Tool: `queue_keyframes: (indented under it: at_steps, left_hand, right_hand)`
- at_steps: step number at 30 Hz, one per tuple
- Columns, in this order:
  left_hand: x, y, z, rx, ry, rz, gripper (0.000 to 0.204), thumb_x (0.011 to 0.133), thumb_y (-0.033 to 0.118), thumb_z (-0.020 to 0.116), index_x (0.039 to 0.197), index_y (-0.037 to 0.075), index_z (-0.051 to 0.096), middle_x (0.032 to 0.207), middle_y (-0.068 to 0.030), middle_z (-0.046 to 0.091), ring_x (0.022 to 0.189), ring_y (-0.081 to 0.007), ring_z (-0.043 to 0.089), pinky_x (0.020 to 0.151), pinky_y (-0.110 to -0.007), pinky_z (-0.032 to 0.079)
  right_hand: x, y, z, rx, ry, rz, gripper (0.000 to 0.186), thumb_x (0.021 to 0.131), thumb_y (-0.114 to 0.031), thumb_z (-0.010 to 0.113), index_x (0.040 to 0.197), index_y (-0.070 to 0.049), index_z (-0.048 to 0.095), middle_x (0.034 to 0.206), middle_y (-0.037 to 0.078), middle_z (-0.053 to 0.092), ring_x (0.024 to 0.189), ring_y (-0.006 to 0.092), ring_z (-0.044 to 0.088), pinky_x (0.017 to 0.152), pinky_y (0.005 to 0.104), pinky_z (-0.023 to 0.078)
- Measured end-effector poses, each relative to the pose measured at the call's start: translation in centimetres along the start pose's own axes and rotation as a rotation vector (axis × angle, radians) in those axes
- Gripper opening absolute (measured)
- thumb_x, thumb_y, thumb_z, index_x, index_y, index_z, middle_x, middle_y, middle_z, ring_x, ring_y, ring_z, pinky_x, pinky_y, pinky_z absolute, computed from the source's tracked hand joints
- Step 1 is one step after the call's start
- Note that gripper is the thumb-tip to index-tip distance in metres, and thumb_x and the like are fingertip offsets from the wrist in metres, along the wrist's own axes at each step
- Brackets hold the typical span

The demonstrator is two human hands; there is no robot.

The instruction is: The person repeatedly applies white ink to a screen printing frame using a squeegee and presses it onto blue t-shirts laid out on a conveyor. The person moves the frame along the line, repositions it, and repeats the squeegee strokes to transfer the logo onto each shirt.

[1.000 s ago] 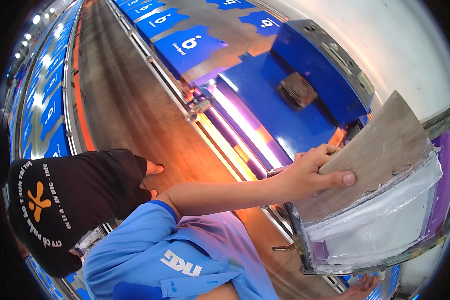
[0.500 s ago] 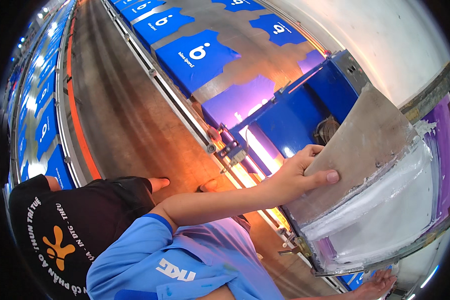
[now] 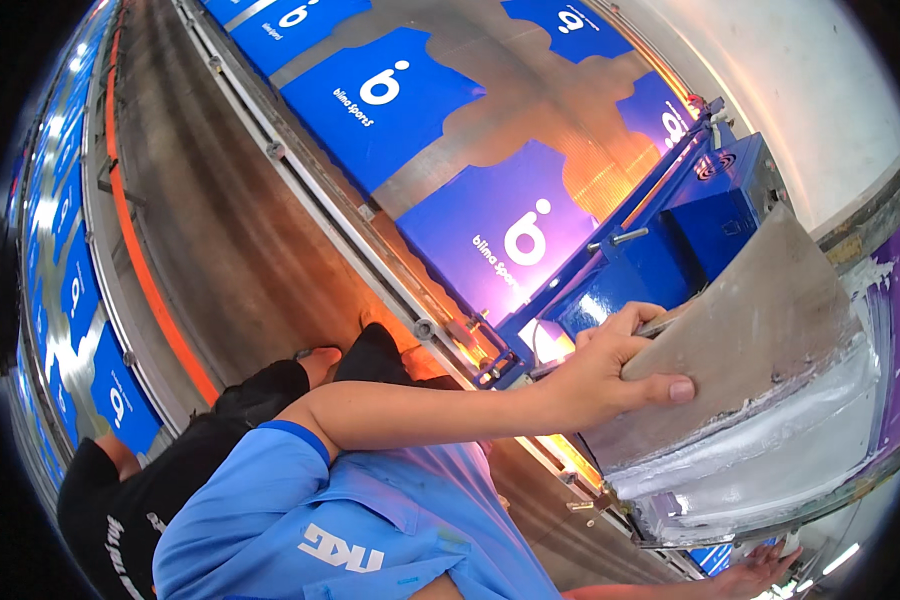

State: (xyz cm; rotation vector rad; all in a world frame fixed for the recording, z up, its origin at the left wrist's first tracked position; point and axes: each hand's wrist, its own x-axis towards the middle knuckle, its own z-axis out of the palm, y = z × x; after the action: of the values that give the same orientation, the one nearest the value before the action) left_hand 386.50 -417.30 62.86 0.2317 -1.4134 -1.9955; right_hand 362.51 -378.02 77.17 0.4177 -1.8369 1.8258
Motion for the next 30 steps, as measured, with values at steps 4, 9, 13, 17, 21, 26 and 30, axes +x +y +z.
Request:
queue_keyframes:
  at_steps: [4,9,13,17,21,26,30]
  left_hand:
    - [0.4,1.1,-1.8,-0.039,-0.051,-0.073,0.072,0.083,0.072,0.063,0.115,0.008,0.075,0.134,-0.0114,0.047,0.133,-0.0298,0.032,0.111,-0.050,0.015]
    - [2.5,1.5,-7.3,-0.169,-0.057,-0.159,0.069,0.085,0.065,0.067,0.120,0.006,0.069,0.134,-0.0100,0.049,0.128,-0.0253,0.045,0.107,-0.042,0.033]
    - [4.4,2.5,-15.5,-0.228,0.036,-0.395,0.073,0.087,0.058,0.071,0.132,0.004,0.051,0.112,-0.0088,0.065,0.102,-0.0190,0.064,0.087,-0.034,0.052]
    - [5.8,0.4,-26.4,-0.306,0.215,-0.561,0.062,0.092,0.051,0.068,0.127,0.000,0.058,0.112,-0.0127,0.068,0.103,-0.0212,0.066,0.087,-0.039,0.054]
    - [5.5,-6.0,-35.0,-0.313,0.386,-0.560,0.068,0.095,0.051,0.065,0.127,-0.008,0.057,0.116,-0.0163,0.067,0.107,-0.0244,0.066,0.091,-0.040,0.055]
    - [4.3,-11.2,-37.3,-0.371,0.437,-0.623,0.074,0.094,0.053,0.065,0.134,-0.008,0.052,0.127,-0.0174,0.063,0.112,-0.0256,0.063,0.095,-0.040,0.052]
    - [3.5,-13.6,-38.2,-0.285,0.487,-0.646,0.077,0.093,0.055,0.066,0.134,-0.009,0.052,0.128,-0.0181,0.062,0.116,-0.0268,0.062,0.096,-0.041,0.052]
  right_hand:
    - [0.2,-1.2,-2.1,-0.032,-0.072,0.005,0.048,0.101,-0.029,0.049,0.145,-0.009,0.054,0.104,0.012,0.067,0.083,0.0143,0.058,0.079,0.0257,0.043]
    - [-3.5,-2.9,2.1,-0.017,-0.069,0.068,0.049,0.101,-0.021,0.047,0.149,-0.009,0.048,0.119,0.017,0.064,0.090,0.0144,0.059,0.081,0.0236,0.044]
    - [-11.8,-4.9,15.2,-0.312,-0.111,-0.002,0.057,0.098,-0.009,0.050,0.153,-0.006,0.039,0.117,0.012,0.056,0.090,0.0115,0.052,0.073,0.0193,0.040]
    - [-15.4,0.5,27.8,0.028,-0.360,0.170,0.058,0.096,-0.008,0.055,0.151,-0.002,0.040,0.082,-0.005,0.052,0.065,0.0023,0.037,0.057,0.0171,0.033]
    - [-18.6,9.8,38.9,0.046,-0.447,0.335,0.038,0.097,-0.009,0.063,0.134,-0.003,0.060,0.090,-0.002,0.060,0.073,0.0036,0.050,0.062,0.0165,0.039]
    - [-22.7,21.5,42.5,-0.116,-0.373,0.211,0.025,0.096,-0.016,0.067,0.116,0.000,0.067,0.072,-0.003,0.059,0.059,0.0030,0.049,0.050,0.0193,0.037]
    - [-26.3,27.7,42.6,-0.272,-0.305,0.254,0.021,0.096,-0.015,0.064,0.109,0.002,0.069,0.074,0.001,0.065,0.057,0.0051,0.052,0.052,0.0221,0.039]
